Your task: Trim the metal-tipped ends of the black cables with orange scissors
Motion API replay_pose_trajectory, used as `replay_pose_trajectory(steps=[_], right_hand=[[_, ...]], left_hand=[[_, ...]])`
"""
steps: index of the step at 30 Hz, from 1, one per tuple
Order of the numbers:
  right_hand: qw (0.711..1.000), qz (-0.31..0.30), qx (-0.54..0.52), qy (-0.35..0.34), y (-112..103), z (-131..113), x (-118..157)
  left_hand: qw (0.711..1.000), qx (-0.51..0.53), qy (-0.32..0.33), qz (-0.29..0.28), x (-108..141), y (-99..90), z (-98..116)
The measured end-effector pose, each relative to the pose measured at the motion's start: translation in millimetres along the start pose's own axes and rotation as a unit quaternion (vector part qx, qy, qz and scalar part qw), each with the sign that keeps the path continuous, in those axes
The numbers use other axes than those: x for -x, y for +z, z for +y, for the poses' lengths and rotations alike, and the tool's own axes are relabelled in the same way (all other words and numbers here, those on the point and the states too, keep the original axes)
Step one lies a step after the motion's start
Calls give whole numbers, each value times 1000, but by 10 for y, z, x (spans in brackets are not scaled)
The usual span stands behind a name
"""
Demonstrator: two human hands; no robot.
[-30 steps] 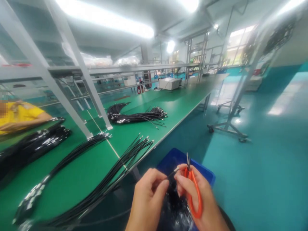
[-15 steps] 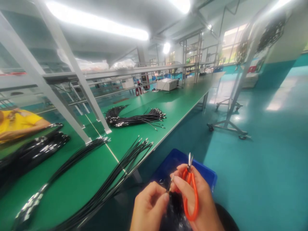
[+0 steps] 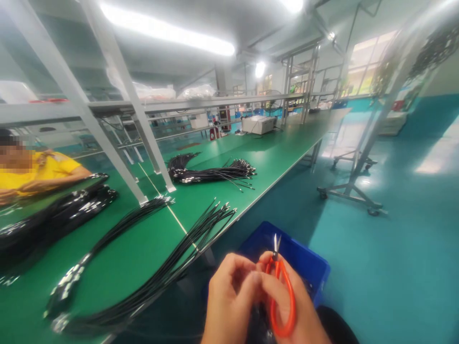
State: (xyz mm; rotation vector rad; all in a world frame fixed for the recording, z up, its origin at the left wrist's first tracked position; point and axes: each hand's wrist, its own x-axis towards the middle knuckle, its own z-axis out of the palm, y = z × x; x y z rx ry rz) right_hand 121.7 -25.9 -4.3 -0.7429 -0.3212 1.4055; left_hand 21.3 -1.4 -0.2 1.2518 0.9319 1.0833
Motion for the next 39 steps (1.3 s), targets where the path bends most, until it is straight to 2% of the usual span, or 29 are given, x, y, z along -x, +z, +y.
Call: replay_pose_trajectory(steps=[4, 8, 12, 18, 20, 23, 26, 29, 30, 32, 34, 36, 39], right_hand=[[999, -29, -8, 20, -19, -13, 6], [997, -63, -30, 31, -61, -33, -6], [997, -59, -38, 31, -50, -30, -13], [997, -39, -44, 46, 18, -80, -24], [997, -28, -49, 51, 50, -110, -32], [996, -16, -58, 63, 86, -139, -30], [995, -21, -60, 71, 106, -145, -20], [995, -31, -67, 68, 120, -140, -22], [995, -33, -69, 67, 124, -138, -26], [995, -32, -71, 65, 131, -130, -34], [995, -26, -73, 62, 136, -116, -38], [996, -24, -72, 55, 140, -100, -35], [998, -49, -36, 34, 154, -93, -28]], left_hand=[[996, 80, -33, -37, -36, -62, 14], [987, 154, -40, -29, -6, -66, 49], [982, 183, -49, -2, 24, 2, 74], [979, 203, -14, -25, 8, 25, 23], [988, 157, -7, 0, 18, -16, 18], [993, -38, 76, 79, 47, -75, 65], [950, -233, 185, 92, 60, -98, 147], [920, -311, 219, 95, 52, -122, 188], [922, -306, 212, 105, 49, -136, 187], [950, -251, 163, 91, 49, -163, 166], [981, -164, 94, 29, 54, -178, 130], [995, -89, 45, -21, 59, -176, 91], [998, -50, 37, 5, 63, -163, 49]])
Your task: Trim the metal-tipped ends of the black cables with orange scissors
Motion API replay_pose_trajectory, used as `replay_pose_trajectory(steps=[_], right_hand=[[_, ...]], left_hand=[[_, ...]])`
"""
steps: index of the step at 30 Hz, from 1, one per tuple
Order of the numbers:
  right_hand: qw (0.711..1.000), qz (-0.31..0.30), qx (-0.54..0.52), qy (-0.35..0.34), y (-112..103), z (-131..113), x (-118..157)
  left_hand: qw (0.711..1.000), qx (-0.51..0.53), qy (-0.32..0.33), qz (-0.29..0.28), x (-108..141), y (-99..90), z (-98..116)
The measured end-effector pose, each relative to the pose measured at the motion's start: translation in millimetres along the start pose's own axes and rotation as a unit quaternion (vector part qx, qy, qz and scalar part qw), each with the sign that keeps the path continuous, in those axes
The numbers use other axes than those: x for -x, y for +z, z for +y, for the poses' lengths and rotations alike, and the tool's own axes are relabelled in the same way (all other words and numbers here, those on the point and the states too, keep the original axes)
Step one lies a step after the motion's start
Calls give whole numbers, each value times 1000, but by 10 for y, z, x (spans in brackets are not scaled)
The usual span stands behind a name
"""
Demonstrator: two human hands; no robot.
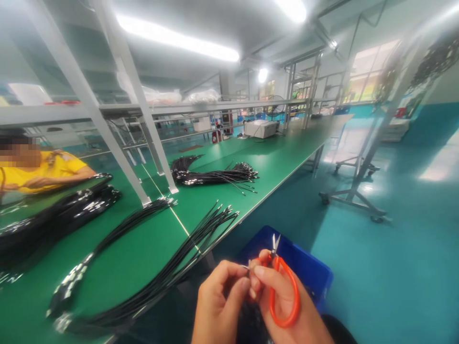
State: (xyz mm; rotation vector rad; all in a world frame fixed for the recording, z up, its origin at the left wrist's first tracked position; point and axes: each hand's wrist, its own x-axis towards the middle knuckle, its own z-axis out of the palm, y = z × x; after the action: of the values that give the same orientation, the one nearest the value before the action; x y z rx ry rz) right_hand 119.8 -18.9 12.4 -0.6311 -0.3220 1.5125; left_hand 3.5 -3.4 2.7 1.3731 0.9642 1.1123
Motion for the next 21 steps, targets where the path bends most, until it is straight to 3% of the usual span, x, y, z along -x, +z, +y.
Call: replay_pose_trajectory(steps=[7, 15, 21], right_hand=[[986, 28, 135, -97, 85, -25, -67], [992, 26, 101, -69, -30, 54, -34], [954, 71, 221, -189, -47, 15, -16]], left_hand=[[996, 54, -36, 58, 8, 56, 21], [989, 115, -76, 60, -9, 54, -32], [988, 108, -75, 80, -14, 68, -14]])
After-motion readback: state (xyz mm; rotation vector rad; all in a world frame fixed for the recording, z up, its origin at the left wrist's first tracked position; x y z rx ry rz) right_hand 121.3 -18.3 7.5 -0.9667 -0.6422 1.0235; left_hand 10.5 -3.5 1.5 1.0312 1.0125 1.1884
